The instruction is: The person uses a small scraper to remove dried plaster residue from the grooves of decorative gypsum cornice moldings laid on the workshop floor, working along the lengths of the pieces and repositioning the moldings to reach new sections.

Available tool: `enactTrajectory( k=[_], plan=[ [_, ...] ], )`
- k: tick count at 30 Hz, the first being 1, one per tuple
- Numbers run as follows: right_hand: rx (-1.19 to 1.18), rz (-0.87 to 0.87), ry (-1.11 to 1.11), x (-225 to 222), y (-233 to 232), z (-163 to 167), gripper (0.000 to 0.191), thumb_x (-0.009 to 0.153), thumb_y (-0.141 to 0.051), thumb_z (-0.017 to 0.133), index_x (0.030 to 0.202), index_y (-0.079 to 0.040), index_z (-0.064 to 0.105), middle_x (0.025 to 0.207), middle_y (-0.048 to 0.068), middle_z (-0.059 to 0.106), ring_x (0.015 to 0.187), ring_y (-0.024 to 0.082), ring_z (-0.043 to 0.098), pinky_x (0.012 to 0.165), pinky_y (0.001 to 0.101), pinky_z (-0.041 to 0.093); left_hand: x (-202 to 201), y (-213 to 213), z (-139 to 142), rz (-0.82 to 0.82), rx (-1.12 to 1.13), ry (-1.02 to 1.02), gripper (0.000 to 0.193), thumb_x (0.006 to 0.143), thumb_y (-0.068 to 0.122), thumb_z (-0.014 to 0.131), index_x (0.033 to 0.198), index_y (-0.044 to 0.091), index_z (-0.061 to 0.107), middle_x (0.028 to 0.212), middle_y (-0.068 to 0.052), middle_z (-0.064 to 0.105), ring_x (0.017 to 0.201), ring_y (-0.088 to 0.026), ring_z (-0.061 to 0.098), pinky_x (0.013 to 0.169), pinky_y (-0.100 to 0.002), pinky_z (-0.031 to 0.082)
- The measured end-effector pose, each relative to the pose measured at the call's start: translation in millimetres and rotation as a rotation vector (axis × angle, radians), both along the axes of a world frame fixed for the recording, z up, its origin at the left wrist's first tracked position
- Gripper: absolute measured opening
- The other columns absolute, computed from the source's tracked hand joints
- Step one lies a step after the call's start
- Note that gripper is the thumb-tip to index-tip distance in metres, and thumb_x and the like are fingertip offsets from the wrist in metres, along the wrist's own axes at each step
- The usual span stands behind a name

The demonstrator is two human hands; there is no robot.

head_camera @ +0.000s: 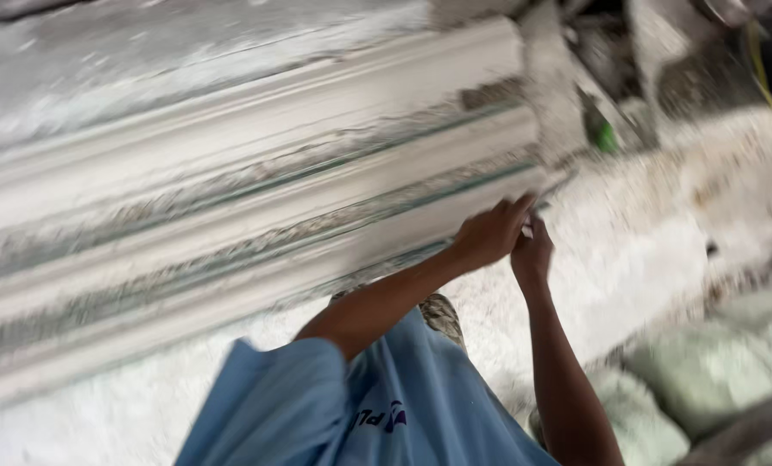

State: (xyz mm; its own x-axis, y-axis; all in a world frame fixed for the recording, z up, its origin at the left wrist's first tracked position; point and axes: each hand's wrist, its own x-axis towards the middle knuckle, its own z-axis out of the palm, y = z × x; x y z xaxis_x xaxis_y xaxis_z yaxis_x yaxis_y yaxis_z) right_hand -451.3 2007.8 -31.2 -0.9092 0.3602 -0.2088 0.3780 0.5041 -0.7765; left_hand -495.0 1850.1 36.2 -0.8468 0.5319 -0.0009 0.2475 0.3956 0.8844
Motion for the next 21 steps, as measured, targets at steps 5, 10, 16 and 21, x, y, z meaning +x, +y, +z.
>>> enactTrajectory(
  k=[5,10,16,21],
  plan=[
    [-0.362,0.184,-0.183,23.3,-90.8,9.2,0.024,0.103,-0.022,0.057,0.117,-0.005,0.067,0.1,0.016,0.071,0.08,0.026,0.067,0.067,0.0356,0.054,114.6,-183.1,-46.5,0.502,0.074,-0.169,0.054,0.093,0.013,0.06,0.144,0.004,0.042,0.114,-0.025,0.064,0.093,-0.042,0.069,0.08,-0.052,0.056],
    [-0.473,0.78,-0.104,43.0,-214.4,-29.7,0.02,0.108,-0.019,0.052,0.108,-0.006,0.067,0.08,0.012,0.067,0.055,0.021,0.055,0.05,0.035,0.046,223.6,-274.7,-62.4,1.072,-0.006,-0.149,0.029,0.097,0.02,0.06,0.118,0.002,0.049,0.088,-0.022,0.065,0.079,-0.04,0.067,0.068,-0.051,0.051],
    [-0.24,1.361,0.092,85.2,-317.3,-21.1,0.028,0.112,-0.023,0.049,0.112,-0.01,0.074,0.106,0.009,0.075,0.094,0.023,0.07,0.085,0.0418,0.057,341.0,-303.1,-62.4,1.59,0.358,-0.504,0.049,0.108,0.045,0.045,0.093,0.002,0.062,0.068,-0.011,0.061,0.057,-0.021,0.062,0.054,-0.037,0.05],
    [-0.216,1.682,-0.146,167.8,-398.3,-0.9,0.048,0.103,-0.025,0.059,0.147,-0.01,0.048,0.143,0.018,0.058,0.126,0.031,0.062,0.104,0.0431,0.05,419.4,-327.1,-80.0,1.748,0.612,-0.435,0.052,0.107,0.044,0.048,0.093,-0.001,0.069,0.072,-0.005,0.07,0.062,-0.015,0.062,0.059,-0.034,0.053]
  ],
)
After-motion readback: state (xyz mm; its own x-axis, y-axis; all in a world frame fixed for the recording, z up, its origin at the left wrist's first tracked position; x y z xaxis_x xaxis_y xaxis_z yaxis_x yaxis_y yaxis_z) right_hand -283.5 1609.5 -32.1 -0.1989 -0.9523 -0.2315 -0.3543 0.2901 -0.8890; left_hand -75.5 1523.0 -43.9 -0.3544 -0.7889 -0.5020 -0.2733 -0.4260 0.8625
